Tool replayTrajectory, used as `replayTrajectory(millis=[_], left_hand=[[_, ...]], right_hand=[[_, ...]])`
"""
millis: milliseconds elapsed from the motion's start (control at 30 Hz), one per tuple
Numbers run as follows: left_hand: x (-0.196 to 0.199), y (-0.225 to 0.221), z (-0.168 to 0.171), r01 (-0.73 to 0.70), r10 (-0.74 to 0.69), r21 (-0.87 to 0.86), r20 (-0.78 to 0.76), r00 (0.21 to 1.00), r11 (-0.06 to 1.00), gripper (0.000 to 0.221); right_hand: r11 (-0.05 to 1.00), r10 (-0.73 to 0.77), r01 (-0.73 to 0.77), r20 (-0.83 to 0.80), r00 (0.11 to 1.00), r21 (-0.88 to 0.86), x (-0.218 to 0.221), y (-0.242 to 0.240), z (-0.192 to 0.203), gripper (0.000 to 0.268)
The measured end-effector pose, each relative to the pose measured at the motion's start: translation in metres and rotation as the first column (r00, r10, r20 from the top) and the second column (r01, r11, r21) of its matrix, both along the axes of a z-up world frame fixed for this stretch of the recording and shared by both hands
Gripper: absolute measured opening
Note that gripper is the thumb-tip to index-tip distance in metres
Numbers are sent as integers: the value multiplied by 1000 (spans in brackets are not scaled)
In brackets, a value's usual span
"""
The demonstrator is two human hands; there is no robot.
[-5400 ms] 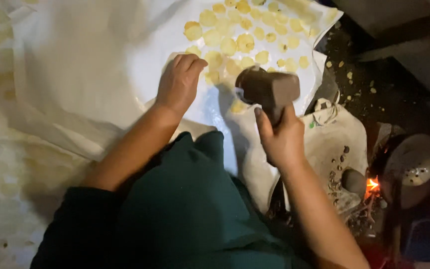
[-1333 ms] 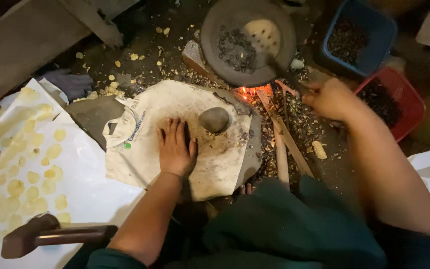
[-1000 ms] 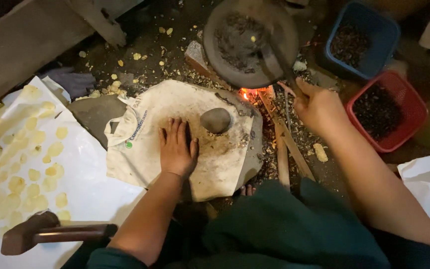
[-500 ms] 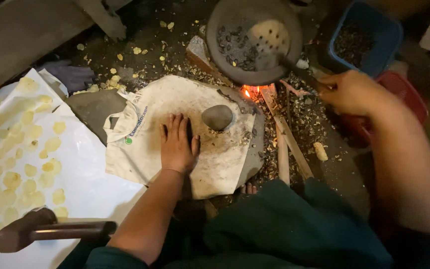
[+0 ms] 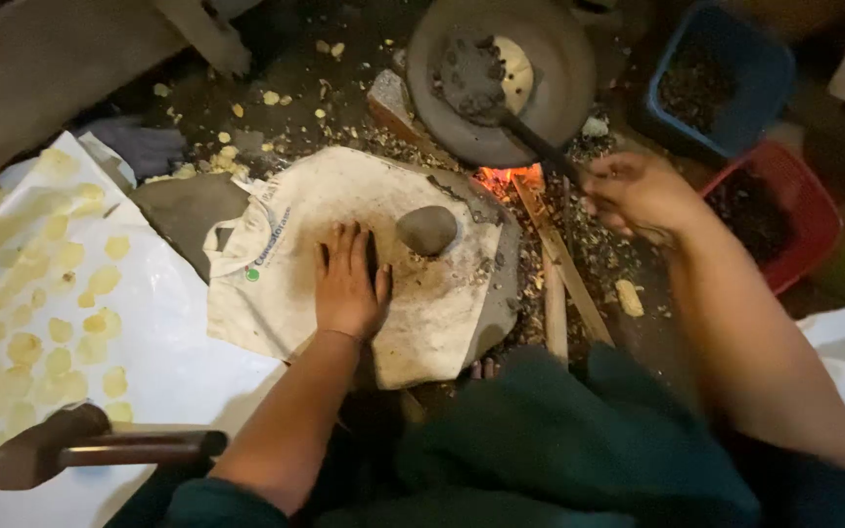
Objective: Processing nuts by roasting them over an open fire and using a hammer and stone to flatten and shell them.
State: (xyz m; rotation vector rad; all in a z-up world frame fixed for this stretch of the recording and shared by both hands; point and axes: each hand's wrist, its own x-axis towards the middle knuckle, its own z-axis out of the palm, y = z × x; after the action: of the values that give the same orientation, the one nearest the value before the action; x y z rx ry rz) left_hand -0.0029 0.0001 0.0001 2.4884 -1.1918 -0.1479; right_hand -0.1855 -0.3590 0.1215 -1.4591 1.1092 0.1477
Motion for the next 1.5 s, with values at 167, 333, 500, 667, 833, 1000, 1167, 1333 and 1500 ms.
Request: replayTrajectory(millis=[167, 333, 500, 667, 833, 1000, 1167, 1333, 1500], left_hand=[[0, 1, -1, -8, 8, -22, -6, 1000, 1000, 65], [-1, -1, -4, 5, -5, -29, 19, 1000, 1000, 65], [-2, 3, -3, -2, 2, -27, 14, 1000, 1000, 65], [-2, 2, -1, -5, 6, -54, 20, 1000, 999, 65], [-2, -1, -2, -9, 10, -25, 11, 1000, 1000, 65], [1, 1, -5, -9, 9, -6, 3, 1000, 1000, 65], [0, 0, -7, -14, 14, -33, 16, 1000, 999, 65], [1, 1, -11, -9, 11, -73, 19, 1000, 997, 65], [-1, 0, -7, 3, -1, -50, 23, 1000, 999, 66]], right_hand=[[998, -43, 40, 55, 998, 47, -5, -9, -26, 40], [1000, -16, 16, 69, 998, -6, 3, -4, -22, 36], [997, -42, 32, 162, 986, 66, -12, -20, -39, 38], [980, -75, 44, 154, 985, 194, -17, -12, -34, 50], [996, 9, -16, -81, 997, -86, -25, 14, 7, 50], [996, -61, 60, -5, 998, -62, -39, 17, 28, 50], [1000, -11, 9, 67, 998, 30, -34, 13, 21, 47], [993, -86, 86, 9, 996, -84, -50, 14, 26, 44], [704, 138, -339, -348, 927, -624, -65, 3, 18, 39]])
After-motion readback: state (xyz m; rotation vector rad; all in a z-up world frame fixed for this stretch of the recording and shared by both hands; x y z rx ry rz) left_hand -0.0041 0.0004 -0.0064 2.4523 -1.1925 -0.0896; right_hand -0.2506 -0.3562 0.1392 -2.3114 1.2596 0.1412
